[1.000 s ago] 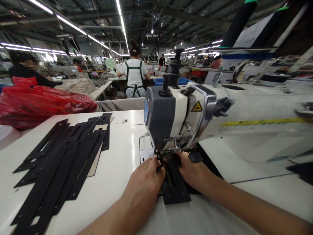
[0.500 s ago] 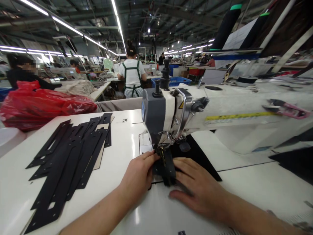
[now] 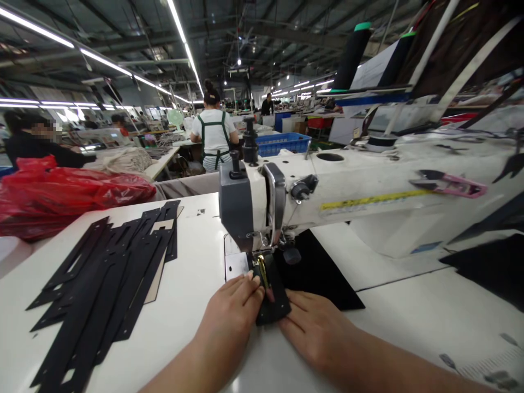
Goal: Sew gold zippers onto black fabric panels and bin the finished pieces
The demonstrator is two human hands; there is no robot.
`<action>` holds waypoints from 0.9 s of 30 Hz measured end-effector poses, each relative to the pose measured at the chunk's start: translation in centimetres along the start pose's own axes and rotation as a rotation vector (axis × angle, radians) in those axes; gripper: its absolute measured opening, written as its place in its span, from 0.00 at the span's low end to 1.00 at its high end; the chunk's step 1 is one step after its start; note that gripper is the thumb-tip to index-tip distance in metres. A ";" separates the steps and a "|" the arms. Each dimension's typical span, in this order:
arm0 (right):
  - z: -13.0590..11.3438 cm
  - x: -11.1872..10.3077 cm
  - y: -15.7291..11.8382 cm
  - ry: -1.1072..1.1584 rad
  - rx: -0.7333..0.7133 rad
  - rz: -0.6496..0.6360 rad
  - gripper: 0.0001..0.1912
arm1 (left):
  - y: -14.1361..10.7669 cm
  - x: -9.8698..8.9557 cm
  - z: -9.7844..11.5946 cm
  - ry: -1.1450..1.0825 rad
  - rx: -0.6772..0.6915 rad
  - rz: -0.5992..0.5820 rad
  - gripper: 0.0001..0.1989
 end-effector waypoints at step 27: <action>2.5 1.9 1.6 -0.020 0.071 -0.017 0.10 | -0.2 1.2 -3.0 -0.077 -0.142 -0.043 0.14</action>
Point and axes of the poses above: each hand's wrist, its own y-axis towards the middle knuckle, its own x-axis out of the palm, z = x × y, the point moved 4 cm from there along y, towards the middle knuckle, and after that the axes turned 12 degrees about x, right-handed, at the moved point
